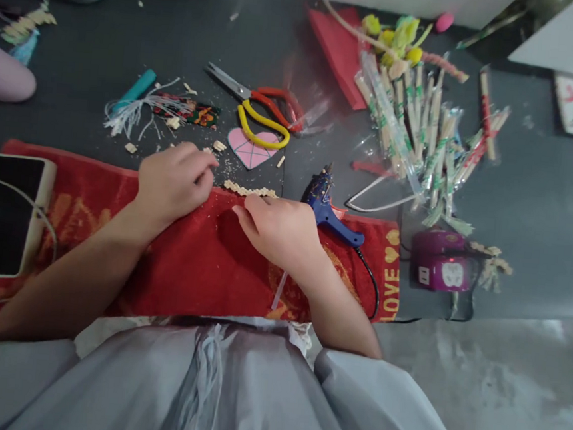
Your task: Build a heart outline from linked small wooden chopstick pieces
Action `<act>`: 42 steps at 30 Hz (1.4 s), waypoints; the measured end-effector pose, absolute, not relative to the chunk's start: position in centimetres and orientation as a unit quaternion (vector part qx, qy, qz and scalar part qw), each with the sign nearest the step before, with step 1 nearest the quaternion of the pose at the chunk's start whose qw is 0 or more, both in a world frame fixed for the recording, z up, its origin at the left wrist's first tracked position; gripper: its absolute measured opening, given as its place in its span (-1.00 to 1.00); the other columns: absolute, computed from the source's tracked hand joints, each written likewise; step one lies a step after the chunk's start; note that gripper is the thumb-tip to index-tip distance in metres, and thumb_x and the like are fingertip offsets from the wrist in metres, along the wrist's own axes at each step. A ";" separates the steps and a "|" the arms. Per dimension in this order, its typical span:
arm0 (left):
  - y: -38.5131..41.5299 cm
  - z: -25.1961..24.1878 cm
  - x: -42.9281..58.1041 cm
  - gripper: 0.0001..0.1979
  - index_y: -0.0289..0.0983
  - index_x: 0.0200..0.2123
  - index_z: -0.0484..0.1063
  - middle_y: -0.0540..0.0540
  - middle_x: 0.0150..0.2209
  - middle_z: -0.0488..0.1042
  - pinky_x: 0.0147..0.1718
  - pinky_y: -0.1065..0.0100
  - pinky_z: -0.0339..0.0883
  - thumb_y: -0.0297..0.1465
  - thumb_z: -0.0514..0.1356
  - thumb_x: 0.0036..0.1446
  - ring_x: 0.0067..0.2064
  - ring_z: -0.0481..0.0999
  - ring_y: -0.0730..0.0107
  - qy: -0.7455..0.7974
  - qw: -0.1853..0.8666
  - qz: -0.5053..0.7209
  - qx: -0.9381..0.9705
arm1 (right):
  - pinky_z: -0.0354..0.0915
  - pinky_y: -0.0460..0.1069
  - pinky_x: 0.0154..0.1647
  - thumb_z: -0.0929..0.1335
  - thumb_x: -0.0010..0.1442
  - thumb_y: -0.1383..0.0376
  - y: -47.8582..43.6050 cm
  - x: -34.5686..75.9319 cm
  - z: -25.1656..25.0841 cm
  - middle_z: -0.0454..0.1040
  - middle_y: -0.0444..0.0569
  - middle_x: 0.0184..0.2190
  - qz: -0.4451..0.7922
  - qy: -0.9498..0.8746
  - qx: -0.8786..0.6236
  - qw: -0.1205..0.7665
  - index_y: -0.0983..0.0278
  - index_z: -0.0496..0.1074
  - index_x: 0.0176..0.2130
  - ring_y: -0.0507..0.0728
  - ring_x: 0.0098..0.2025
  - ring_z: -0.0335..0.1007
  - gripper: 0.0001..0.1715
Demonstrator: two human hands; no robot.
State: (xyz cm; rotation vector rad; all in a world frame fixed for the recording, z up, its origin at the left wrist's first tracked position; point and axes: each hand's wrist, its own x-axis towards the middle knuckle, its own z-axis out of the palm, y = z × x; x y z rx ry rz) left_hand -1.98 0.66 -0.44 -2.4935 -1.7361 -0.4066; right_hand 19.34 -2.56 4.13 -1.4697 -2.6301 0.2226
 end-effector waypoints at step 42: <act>1.5 2.3 -6.2 -0.80 -0.32 -0.20 0.44 -0.41 -0.13 0.51 -0.05 -0.13 0.35 -0.52 0.09 0.11 -0.03 0.52 -0.22 -0.765 0.028 -0.091 -0.637 | -0.04 -0.03 -0.46 0.22 0.39 0.19 -2.9 18.7 2.9 0.58 -0.04 -0.53 0.081 -0.849 -0.508 0.120 0.27 0.53 -0.34 0.08 -0.48 0.45 -0.60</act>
